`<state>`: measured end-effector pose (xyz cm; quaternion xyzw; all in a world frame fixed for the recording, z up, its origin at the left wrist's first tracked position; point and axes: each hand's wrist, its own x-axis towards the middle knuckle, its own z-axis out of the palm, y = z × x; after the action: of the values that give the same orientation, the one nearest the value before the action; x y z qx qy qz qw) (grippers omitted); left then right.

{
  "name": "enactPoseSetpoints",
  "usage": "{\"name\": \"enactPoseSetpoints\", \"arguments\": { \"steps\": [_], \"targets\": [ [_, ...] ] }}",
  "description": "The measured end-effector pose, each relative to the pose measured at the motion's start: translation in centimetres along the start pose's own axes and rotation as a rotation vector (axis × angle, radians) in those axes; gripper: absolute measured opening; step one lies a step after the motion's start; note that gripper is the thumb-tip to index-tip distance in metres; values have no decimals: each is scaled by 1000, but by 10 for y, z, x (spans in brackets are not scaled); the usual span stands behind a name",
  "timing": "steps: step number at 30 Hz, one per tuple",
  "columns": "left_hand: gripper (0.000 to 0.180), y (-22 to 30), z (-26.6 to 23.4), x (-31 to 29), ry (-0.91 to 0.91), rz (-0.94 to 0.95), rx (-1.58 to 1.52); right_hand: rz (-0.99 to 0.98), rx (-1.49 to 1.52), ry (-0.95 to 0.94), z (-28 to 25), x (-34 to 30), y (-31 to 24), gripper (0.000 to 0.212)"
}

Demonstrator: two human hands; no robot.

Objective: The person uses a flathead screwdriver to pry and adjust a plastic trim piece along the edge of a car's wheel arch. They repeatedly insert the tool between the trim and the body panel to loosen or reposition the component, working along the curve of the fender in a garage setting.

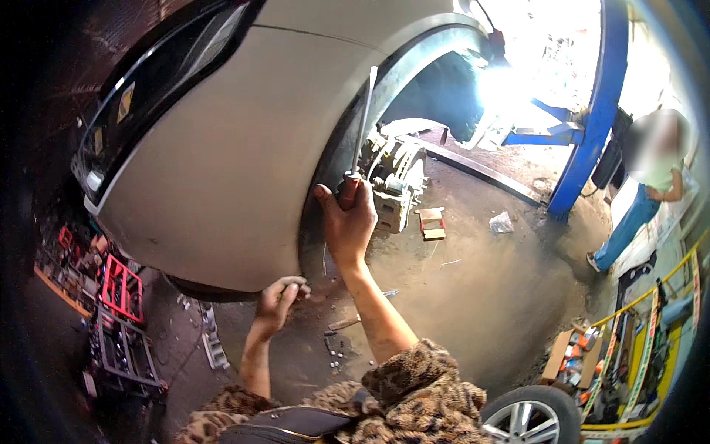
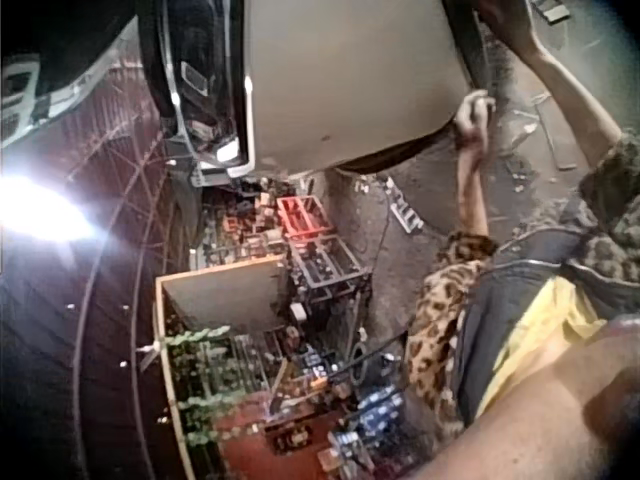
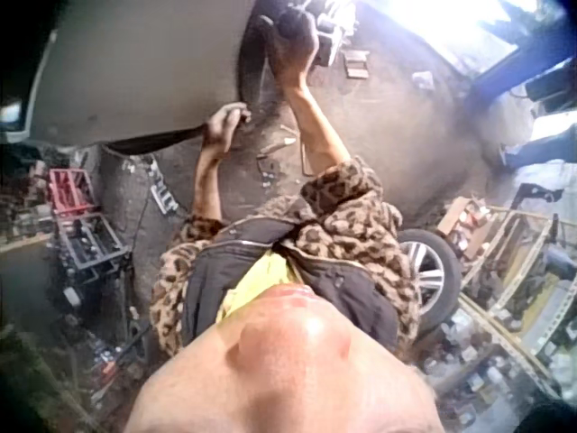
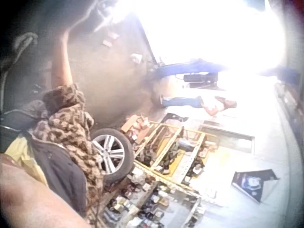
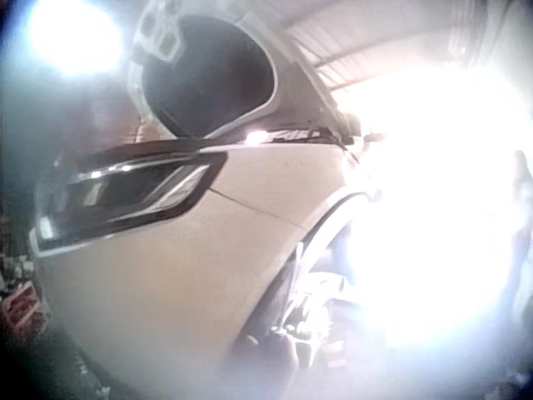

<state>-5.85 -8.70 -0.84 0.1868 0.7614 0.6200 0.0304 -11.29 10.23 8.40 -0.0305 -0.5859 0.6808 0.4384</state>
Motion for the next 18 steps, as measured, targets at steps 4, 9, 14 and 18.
{"name": "enactPoseSetpoints", "arguments": {
  "steps": [4,9,14,18],
  "targets": [
    [22,19,40,15,286,272,118,62,-5,-49,3,-1,-1,34],
    [35,18,71,20,616,329,435,20,59,-30,8,3,5,34],
    [41,21,83,16,697,300,540,101,162,-132,-7,-6,11,29],
    [39,64,90,41,899,382,704,209,266,-166,-61,-34,18,19]
  ]
}}
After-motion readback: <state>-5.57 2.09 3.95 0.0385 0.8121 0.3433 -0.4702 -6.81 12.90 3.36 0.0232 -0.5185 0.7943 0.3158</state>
